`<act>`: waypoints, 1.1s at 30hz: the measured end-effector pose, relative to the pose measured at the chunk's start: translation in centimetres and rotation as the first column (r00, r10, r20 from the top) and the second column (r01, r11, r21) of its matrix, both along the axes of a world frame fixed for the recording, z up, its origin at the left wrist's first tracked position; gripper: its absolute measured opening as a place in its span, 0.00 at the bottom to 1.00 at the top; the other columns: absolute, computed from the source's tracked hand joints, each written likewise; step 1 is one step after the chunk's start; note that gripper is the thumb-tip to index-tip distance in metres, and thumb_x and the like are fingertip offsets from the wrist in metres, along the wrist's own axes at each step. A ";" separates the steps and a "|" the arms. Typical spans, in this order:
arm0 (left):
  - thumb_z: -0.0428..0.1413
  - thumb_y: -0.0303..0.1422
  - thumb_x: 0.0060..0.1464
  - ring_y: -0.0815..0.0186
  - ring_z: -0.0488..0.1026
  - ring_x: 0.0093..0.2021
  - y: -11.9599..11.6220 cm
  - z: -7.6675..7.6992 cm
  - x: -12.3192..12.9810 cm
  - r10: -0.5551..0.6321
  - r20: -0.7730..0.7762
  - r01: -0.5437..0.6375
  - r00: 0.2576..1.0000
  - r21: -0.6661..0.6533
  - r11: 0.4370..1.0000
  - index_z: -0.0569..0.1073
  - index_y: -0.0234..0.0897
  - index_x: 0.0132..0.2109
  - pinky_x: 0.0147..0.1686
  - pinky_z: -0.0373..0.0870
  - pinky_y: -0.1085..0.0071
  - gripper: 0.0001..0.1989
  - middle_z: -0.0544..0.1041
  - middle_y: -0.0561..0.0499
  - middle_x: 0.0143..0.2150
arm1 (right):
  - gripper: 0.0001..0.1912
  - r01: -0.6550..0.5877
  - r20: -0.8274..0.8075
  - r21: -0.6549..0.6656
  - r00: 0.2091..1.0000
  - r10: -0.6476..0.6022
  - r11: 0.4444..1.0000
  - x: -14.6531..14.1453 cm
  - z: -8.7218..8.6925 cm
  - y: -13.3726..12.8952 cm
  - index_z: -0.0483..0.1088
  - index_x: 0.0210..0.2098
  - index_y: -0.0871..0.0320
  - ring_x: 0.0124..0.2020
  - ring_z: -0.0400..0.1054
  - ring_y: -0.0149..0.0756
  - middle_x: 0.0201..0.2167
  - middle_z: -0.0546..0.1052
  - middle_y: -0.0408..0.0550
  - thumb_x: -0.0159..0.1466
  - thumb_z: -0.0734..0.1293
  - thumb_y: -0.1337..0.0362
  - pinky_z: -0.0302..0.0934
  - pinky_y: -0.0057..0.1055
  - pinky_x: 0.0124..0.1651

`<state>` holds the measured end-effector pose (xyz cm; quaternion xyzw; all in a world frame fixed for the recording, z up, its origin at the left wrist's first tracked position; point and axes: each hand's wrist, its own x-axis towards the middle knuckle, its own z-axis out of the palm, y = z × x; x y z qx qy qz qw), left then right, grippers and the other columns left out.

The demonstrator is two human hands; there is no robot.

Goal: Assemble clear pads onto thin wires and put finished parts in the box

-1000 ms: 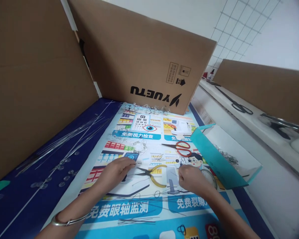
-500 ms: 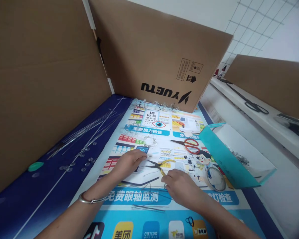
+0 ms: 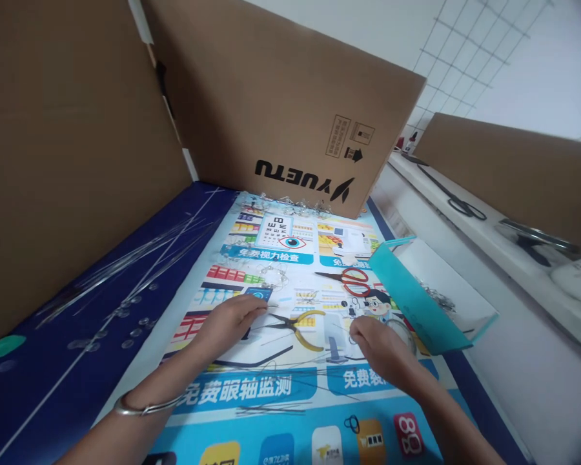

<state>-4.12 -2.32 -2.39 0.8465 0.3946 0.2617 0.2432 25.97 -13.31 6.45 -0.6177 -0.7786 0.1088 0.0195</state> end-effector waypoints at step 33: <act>0.45 0.42 0.57 0.59 0.71 0.44 0.3 -0.8 0.2 0.006 -0.048 -0.010 0.999 -0.089 0.996 0.73 0.42 0.43 0.41 0.67 0.69 0.16 0.76 0.50 0.43 | 0.03 -0.084 0.073 -0.212 0.992 0.101 0.974 -0.9 -3.0 -8.9 0.65 0.32 0.58 0.34 0.63 0.37 0.34 0.71 0.47 0.57 0.64 0.67 0.53 0.28 0.31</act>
